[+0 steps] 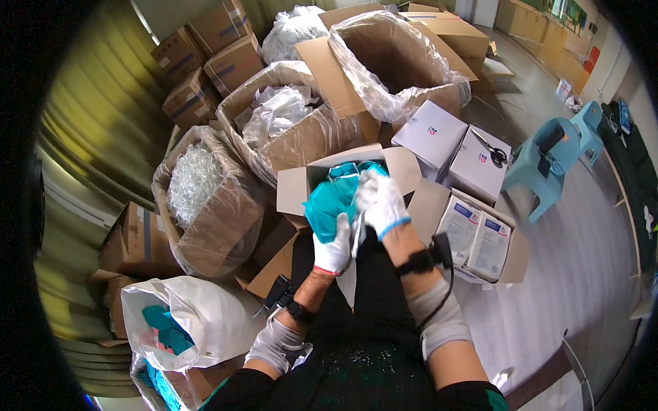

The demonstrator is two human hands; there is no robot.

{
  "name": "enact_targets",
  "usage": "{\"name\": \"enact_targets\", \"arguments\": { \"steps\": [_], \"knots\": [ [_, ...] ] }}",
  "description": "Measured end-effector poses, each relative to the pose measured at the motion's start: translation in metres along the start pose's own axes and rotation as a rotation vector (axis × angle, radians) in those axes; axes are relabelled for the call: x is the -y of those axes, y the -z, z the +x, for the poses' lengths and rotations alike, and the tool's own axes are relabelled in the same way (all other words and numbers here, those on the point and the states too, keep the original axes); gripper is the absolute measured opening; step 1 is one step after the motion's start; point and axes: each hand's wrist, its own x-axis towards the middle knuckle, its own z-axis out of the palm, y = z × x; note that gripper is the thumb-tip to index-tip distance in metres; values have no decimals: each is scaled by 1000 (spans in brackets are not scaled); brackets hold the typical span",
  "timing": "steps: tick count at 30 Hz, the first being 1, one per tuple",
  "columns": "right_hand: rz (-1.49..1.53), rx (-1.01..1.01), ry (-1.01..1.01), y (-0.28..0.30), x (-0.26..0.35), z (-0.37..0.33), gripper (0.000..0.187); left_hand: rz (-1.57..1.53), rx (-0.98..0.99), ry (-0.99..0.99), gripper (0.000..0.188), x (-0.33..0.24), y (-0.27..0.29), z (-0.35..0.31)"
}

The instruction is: Packaging green medical or hygiene masks into smaller boxes from a larger supply.

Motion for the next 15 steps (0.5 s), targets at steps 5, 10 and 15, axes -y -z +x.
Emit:
{"name": "enact_targets", "arguments": {
  "steps": [5,10,15],
  "knots": [
    [302,-90,384,88,104,48,36,-249,40,-264,42,8,-3,-40],
    [-456,-164,441,33,68,-15,33,-866,364,358,25,10,49,-40],
    [524,386,-428,37,-68,-65,59,-1446,284,641,28,-38,14,-29]
  ]
}}
